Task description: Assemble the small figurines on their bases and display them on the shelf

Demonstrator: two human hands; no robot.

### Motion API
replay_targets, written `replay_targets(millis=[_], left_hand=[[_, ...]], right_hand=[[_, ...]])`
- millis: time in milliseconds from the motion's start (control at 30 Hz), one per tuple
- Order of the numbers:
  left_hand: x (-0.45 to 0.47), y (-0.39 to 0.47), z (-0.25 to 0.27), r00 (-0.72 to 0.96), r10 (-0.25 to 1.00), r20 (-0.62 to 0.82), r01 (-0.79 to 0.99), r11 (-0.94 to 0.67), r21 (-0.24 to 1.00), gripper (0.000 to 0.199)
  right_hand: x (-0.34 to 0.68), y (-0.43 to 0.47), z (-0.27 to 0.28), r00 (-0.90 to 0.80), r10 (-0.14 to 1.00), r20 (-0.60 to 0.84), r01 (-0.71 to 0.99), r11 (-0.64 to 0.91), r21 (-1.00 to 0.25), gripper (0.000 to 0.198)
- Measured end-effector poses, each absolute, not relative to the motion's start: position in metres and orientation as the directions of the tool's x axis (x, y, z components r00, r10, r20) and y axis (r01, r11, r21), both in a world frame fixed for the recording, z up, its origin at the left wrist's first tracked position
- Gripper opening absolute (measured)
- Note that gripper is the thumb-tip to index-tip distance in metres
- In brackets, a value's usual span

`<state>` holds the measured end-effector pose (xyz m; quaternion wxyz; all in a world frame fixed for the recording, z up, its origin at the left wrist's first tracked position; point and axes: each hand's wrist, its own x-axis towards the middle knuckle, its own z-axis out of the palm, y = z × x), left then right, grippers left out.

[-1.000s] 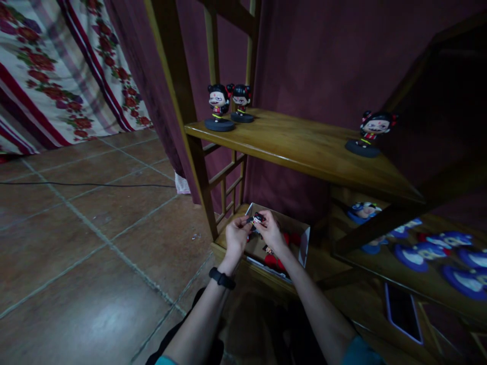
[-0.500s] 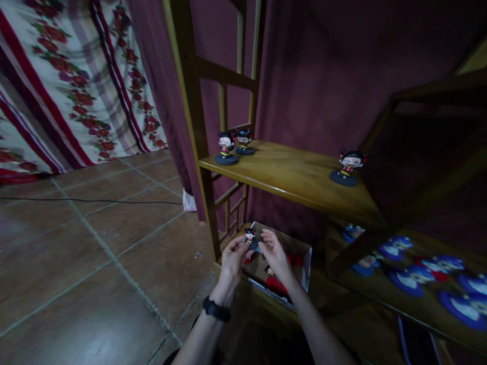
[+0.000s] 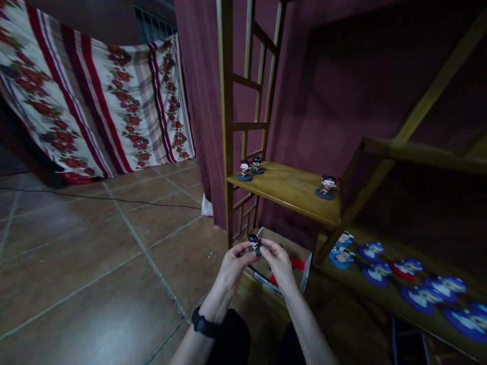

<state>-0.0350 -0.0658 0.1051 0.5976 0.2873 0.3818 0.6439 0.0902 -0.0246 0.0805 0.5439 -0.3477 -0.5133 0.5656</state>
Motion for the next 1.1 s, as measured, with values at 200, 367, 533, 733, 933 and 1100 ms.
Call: replay_targets(millis=[200, 367, 533, 733, 933, 1100], left_hand=[[-0.031, -0.096, 0.139, -0.130, 0.991, 0.027, -0.442, -0.082, 0.893, 0.045], [-0.025, -0.115, 0.164, -0.161, 0.985, 0.064, -0.404, -0.124, 0.906, 0.046], [-0.024, -0.128, 0.184, -0.179, 0.980, 0.089, -0.370, -0.151, 0.917, 0.047], [-0.021, -0.133, 0.203, -0.167, 0.981, 0.098, -0.407, -0.159, 0.899, 0.050], [-0.020, -0.133, 0.218, -0.116, 0.990, 0.080, -0.558, -0.131, 0.819, 0.046], [-0.023, -0.134, 0.225, -0.061, 0.996, 0.067, -0.634, -0.091, 0.768, 0.041]], right_hand=[[0.095, -0.063, 0.125, -0.143, 0.977, 0.156, -0.290, 0.109, -0.951, 0.035], [0.100, -0.084, 0.150, -0.166, 0.971, 0.172, -0.327, 0.111, -0.938, 0.041], [0.102, -0.102, 0.172, -0.150, 0.970, 0.192, -0.321, 0.135, -0.937, 0.043], [0.102, -0.107, 0.192, -0.161, 0.949, 0.272, -0.349, 0.203, -0.915, 0.044], [0.106, -0.108, 0.208, -0.154, 0.931, 0.331, -0.342, 0.264, -0.902, 0.038], [0.107, -0.108, 0.216, -0.144, 0.923, 0.356, -0.315, 0.299, -0.901, 0.037]])
